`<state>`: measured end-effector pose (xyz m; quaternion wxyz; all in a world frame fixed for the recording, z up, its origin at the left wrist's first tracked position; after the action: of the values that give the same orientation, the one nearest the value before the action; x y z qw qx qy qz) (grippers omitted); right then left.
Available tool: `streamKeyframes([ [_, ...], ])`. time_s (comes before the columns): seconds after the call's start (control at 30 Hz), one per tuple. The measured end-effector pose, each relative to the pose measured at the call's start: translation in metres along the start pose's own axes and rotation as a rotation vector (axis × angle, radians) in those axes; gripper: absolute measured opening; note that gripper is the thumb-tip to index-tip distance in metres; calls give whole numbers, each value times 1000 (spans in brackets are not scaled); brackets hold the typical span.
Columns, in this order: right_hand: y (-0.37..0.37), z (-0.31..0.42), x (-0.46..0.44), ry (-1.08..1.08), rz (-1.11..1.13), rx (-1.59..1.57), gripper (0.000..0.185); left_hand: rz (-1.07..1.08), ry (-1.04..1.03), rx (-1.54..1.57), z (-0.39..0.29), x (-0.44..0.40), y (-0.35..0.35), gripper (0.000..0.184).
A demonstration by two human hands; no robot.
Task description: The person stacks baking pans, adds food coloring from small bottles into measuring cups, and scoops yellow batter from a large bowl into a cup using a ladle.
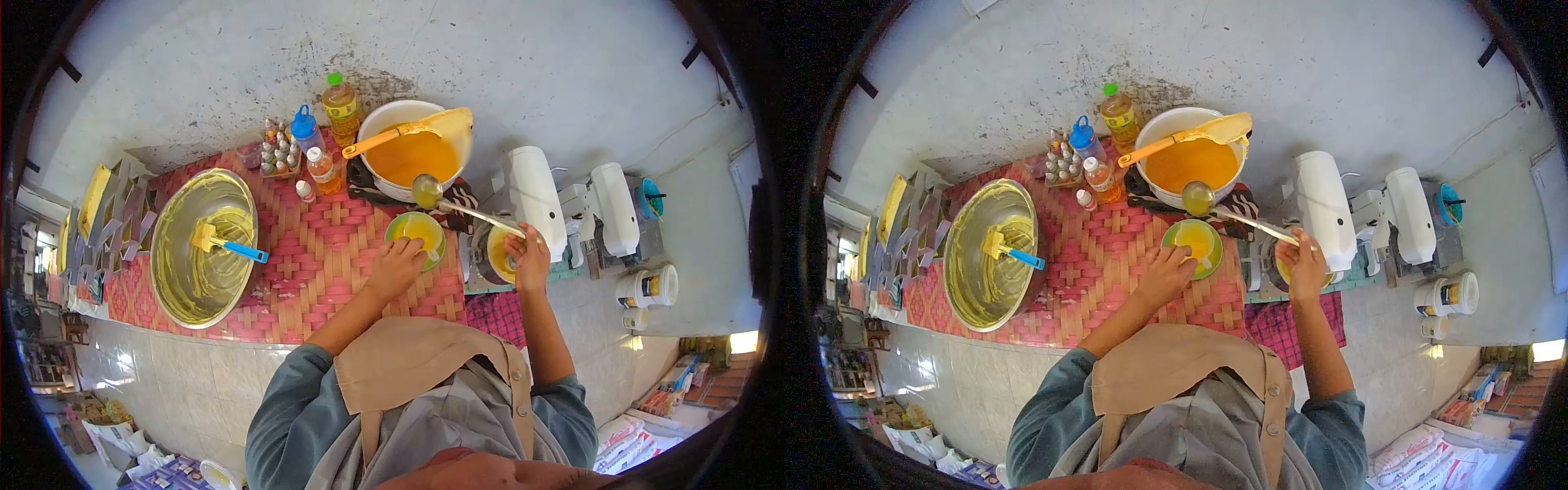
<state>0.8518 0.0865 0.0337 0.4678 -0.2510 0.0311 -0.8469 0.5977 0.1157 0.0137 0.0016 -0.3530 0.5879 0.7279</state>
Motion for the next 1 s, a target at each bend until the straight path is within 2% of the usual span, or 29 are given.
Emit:
streamKeyframes([
  [0.23,-70,8,-63,211,64,151,32,-57,-22,-62,0,0,-9,15],
  [0.33,-94,-6,-96,394,51,408,27,-20,-44,-50,2,-5,-10,15],
  [0.5,-118,-24,-116,401,87,553,30,-19,-52,-84,10,-14,-22,15],
  [0.67,-119,-26,-108,165,124,450,30,38,27,-110,11,-21,-30,17],
  [0.77,-106,-25,-112,92,123,372,30,-44,84,-88,10,-23,-19,19],
  [0.83,-99,-19,-108,75,128,344,30,-112,2,162,2,-15,-13,23],
  [0.87,-97,-14,-103,56,136,313,30,-113,2,161,-1,-8,-12,23],
  [0.93,-94,-5,-94,78,123,330,30,28,-80,630,-11,11,-20,28],
  [0.97,-92,0,-89,100,109,345,30,28,-81,630,-12,22,-22,28],
  [1.0,-91,4,-84,101,108,343,30,414,-14,895,-16,37,-35,29],
])
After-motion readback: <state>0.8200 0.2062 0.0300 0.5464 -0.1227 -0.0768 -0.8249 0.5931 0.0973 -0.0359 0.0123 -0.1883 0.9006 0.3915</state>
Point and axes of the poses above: each hand's wrist, its own x-axis away from the middle knuckle, its own y-axis out of the back of the hand, z = x × y, the point moved 3 cm from there along -x, towards the middle knuckle, and after that the axes turned 13 degrees about -y, right-handed, at the moved point
